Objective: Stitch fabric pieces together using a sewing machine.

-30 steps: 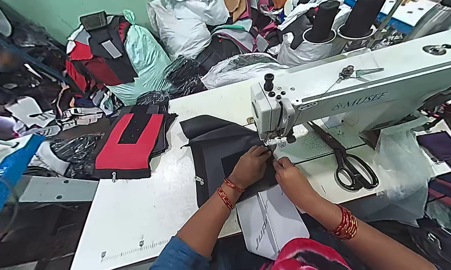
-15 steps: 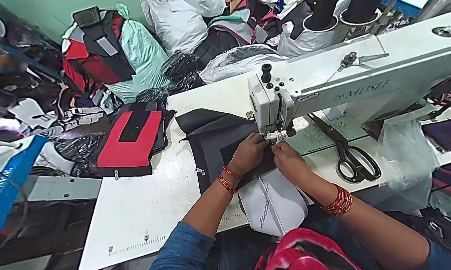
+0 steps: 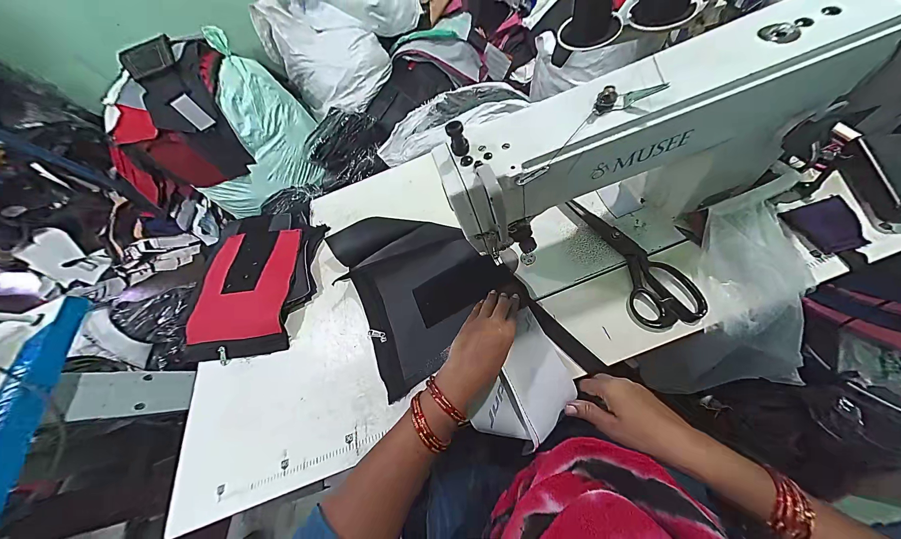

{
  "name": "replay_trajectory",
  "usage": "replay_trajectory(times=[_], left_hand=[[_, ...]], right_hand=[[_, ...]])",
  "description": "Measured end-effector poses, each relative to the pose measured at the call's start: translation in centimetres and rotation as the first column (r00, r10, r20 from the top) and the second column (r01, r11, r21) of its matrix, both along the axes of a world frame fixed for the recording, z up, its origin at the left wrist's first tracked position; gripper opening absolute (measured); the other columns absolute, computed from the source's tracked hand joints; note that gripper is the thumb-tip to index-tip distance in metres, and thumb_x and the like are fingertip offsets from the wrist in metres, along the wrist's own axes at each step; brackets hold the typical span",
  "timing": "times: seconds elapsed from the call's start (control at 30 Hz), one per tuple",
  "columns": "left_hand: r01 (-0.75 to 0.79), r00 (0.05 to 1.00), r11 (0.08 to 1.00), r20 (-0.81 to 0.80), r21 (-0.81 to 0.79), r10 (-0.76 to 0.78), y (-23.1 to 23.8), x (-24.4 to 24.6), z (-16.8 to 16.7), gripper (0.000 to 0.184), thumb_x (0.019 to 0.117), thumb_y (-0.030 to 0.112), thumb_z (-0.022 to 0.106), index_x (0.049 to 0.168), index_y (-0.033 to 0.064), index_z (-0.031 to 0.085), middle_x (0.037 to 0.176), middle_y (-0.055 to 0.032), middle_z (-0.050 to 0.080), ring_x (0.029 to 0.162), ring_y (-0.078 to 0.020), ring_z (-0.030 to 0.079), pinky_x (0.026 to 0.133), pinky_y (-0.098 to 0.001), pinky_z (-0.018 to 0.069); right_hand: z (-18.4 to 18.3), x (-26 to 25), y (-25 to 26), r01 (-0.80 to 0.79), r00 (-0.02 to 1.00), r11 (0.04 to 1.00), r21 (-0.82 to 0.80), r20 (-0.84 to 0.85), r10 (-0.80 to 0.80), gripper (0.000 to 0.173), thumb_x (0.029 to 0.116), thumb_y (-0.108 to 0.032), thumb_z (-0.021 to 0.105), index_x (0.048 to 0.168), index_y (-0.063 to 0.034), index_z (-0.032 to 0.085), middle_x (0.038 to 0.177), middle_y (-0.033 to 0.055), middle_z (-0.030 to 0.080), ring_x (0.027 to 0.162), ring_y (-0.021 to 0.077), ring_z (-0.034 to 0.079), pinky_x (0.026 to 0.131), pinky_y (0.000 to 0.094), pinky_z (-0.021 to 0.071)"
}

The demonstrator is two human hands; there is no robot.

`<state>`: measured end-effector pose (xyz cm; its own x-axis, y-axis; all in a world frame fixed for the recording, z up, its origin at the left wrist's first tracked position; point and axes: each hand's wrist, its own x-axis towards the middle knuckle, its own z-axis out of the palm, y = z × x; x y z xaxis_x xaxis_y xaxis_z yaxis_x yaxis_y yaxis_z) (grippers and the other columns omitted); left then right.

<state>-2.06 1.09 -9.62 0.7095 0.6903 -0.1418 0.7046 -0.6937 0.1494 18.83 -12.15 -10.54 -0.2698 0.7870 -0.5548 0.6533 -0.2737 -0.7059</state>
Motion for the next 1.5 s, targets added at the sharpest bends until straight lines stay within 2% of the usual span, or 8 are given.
replay_trajectory(times=[0.17,0.7,0.9,0.97,1.1,1.23,1.4,1.5], left_hand=[[0.037,0.986,0.999,-0.165,0.003,-0.036,-0.4,1.3,1.2,0.035,0.0984,-0.011,0.046,0.130,-0.0119,0.059,0.146,-0.0246,0.055,0.134,-0.0422,0.055,0.105,-0.0534,0.0498],[0.132,0.980,0.986,-0.166,0.104,-0.114,-0.4,0.9,0.7,0.025,0.0951,-0.011,0.049,0.112,-0.0118,0.067,0.139,-0.0227,0.061,0.127,-0.0404,0.061,0.097,-0.0528,0.0534],[-0.249,0.964,0.951,-0.140,-0.184,0.226,-1.5,4.0,2.9,0.067,0.1018,0.047,0.048,0.132,-0.0115,0.060,0.148,-0.0297,0.048,0.142,-0.0428,0.044,0.112,-0.0517,0.0419],[-0.427,0.895,0.856,-0.272,-0.292,0.354,-1.4,6.4,4.7,0.063,0.0975,0.040,0.057,0.134,-0.0122,0.057,0.154,-0.0297,0.039,0.143,-0.0415,0.042,0.110,-0.0501,0.0447],[-0.556,0.824,0.772,-0.324,-0.309,0.464,-1.9,8.7,5.1,0.042,0.0904,0.006,0.062,0.126,-0.0145,0.059,0.156,-0.0287,0.035,0.138,-0.0427,0.047,0.102,-0.0491,0.0522],[-0.494,0.865,0.811,-0.271,-0.314,0.422,-1.6,7.2,4.1,0.041,0.0973,-0.001,0.052,0.136,-0.0143,0.054,0.154,-0.0308,0.039,0.139,-0.0451,0.045,0.109,-0.0489,0.0472],[-0.431,0.889,0.812,-0.031,-0.393,0.457,-1.6,4.9,2.7,0.040,0.0987,0.003,0.047,0.135,-0.0117,0.057,0.141,-0.0311,0.051,0.133,-0.0406,0.053,0.112,-0.0457,0.0440],[-0.425,0.876,0.802,0.033,-0.419,0.482,-1.6,4.4,2.6,0.035,0.0986,0.002,0.047,0.126,-0.0116,0.064,0.138,-0.0302,0.054,0.130,-0.0384,0.055,0.111,-0.0439,0.0448]], right_hand=[[-3.9,-2.4,-2.0,0.460,0.717,0.882,-0.097,-0.546,-0.434,0.013,0.1005,-0.017,0.062,0.094,-0.0058,0.065,0.074,-0.0041,0.068,0.061,0.0025,0.066,0.058,0.0196,0.0559],[-4.3,-1.7,-1.8,0.287,0.841,0.957,0.047,-0.491,-0.228,0.027,0.1031,-0.029,0.059,0.089,-0.0063,0.063,0.072,-0.0028,0.062,0.060,0.0014,0.060,0.060,0.0197,0.0517],[-2.1,-1.8,-1.7,0.264,0.899,0.819,0.509,-0.437,-0.017,0.041,0.1043,-0.027,0.052,0.074,0.0007,0.060,0.071,0.0079,0.056,0.066,0.0099,0.054,0.062,0.0240,0.0444],[-1.4,-1.9,-1.3,0.200,0.936,0.754,0.625,-0.349,0.041,0.040,0.1042,-0.025,0.052,0.074,0.0001,0.061,0.070,0.0101,0.056,0.066,0.0160,0.056,0.061,0.0292,0.0458],[0.4,-1.6,-0.2,0.003,0.976,0.673,0.739,-0.150,0.161,0.034,0.1026,-0.024,0.053,0.078,-0.0038,0.065,0.072,0.0087,0.059,0.065,0.0194,0.062,0.058,0.0324,0.0514],[5.0,1.0,3.4,-0.191,0.976,0.893,0.408,-0.021,0.218,0.037,0.1057,-0.028,0.053,0.089,0.0003,0.070,0.083,0.0153,0.067,0.079,0.0300,0.065,0.072,0.0505,0.0500],[3.0,-0.9,10.4,0.113,0.969,0.909,0.402,0.158,-0.190,0.043,0.1055,-0.034,0.057,0.133,-0.0011,0.064,0.120,0.0185,0.070,0.118,0.0374,0.062,0.104,0.0545,0.0453],[1.0,-3.9,12.2,0.191,0.940,0.881,0.433,0.179,-0.292,0.048,0.1046,-0.032,0.059,0.140,-0.0002,0.058,0.123,0.0183,0.068,0.123,0.0382,0.058,0.104,0.0522,0.0448]])
